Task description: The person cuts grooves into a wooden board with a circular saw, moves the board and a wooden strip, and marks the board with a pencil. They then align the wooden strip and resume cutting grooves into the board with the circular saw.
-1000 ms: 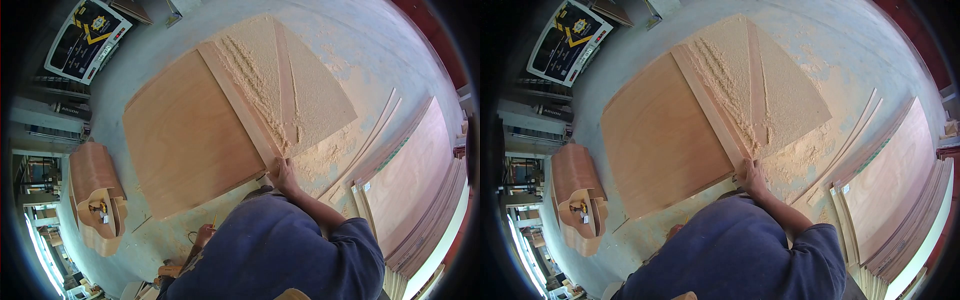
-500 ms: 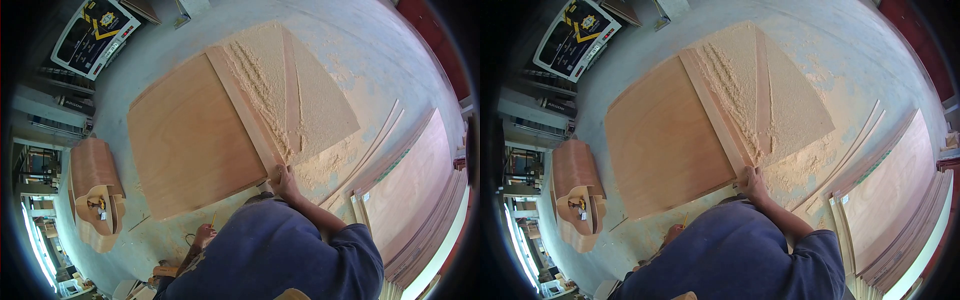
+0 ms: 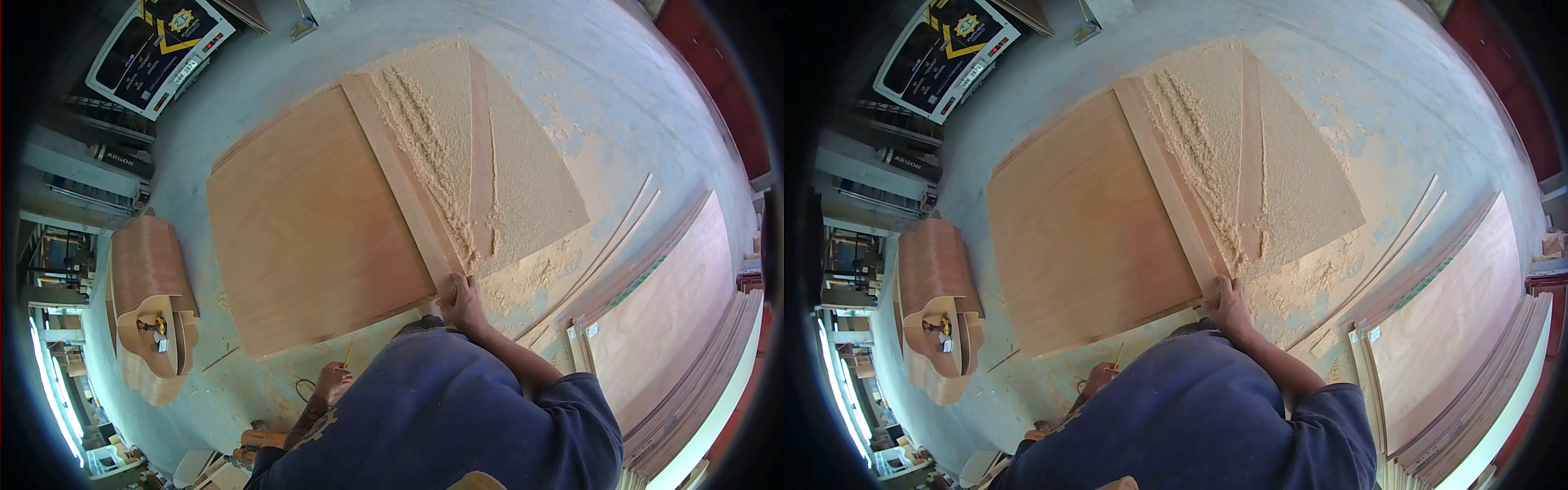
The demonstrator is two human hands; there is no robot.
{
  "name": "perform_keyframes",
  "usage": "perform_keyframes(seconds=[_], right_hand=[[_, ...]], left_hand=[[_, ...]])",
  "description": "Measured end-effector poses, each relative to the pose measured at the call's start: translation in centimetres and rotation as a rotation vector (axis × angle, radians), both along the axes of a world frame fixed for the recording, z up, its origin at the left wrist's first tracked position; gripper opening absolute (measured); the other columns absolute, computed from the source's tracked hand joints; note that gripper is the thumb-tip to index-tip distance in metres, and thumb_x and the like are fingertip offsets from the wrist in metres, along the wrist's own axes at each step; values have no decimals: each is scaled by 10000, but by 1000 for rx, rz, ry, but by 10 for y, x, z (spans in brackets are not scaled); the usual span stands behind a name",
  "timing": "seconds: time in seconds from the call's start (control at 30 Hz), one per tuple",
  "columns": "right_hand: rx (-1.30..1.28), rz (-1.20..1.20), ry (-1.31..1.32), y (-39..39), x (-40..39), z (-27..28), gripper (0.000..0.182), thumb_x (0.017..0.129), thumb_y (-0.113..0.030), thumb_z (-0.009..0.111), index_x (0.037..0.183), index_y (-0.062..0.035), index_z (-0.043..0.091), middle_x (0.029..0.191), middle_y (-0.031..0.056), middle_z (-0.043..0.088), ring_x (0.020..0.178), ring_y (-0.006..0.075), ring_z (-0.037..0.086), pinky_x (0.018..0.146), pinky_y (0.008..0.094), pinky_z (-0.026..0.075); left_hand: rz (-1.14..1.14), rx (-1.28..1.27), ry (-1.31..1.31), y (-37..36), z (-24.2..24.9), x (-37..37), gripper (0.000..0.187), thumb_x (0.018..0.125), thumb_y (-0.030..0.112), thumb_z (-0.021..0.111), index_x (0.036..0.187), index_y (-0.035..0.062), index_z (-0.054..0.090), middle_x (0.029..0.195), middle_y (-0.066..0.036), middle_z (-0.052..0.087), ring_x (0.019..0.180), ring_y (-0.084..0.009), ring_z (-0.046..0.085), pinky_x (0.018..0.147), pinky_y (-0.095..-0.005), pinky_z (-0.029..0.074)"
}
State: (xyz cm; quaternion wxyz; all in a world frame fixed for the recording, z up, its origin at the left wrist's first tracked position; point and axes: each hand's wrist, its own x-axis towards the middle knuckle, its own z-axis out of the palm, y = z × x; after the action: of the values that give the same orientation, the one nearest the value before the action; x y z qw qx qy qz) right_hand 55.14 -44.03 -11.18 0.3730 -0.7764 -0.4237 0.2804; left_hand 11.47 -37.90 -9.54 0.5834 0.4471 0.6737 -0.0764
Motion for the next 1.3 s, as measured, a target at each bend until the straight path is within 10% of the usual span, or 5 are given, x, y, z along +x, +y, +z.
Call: perform_keyframes(seconds=[0.43,1.3], right_hand=[[-19,7,17,2,3,16,573,813,-47,694,1349,-69,494,1144,284,561,1024,506,592,868,566,529],[-187,2,-54,9,0,29,686,825,-209,787,1416,-69,468,1246,268,536,1145,489,579,955,554,510]], left_hand=[[57,-42,-7,9,-18,-6,367,957,25,655,1298,-71,557,1063,-195,676,894,-285,735,816,-399,635],[98,-85,-66,14,-44,-27,351,949,21,643,1283,-64,581,1053,-173,696,908,-268,747,793,-376,631]])
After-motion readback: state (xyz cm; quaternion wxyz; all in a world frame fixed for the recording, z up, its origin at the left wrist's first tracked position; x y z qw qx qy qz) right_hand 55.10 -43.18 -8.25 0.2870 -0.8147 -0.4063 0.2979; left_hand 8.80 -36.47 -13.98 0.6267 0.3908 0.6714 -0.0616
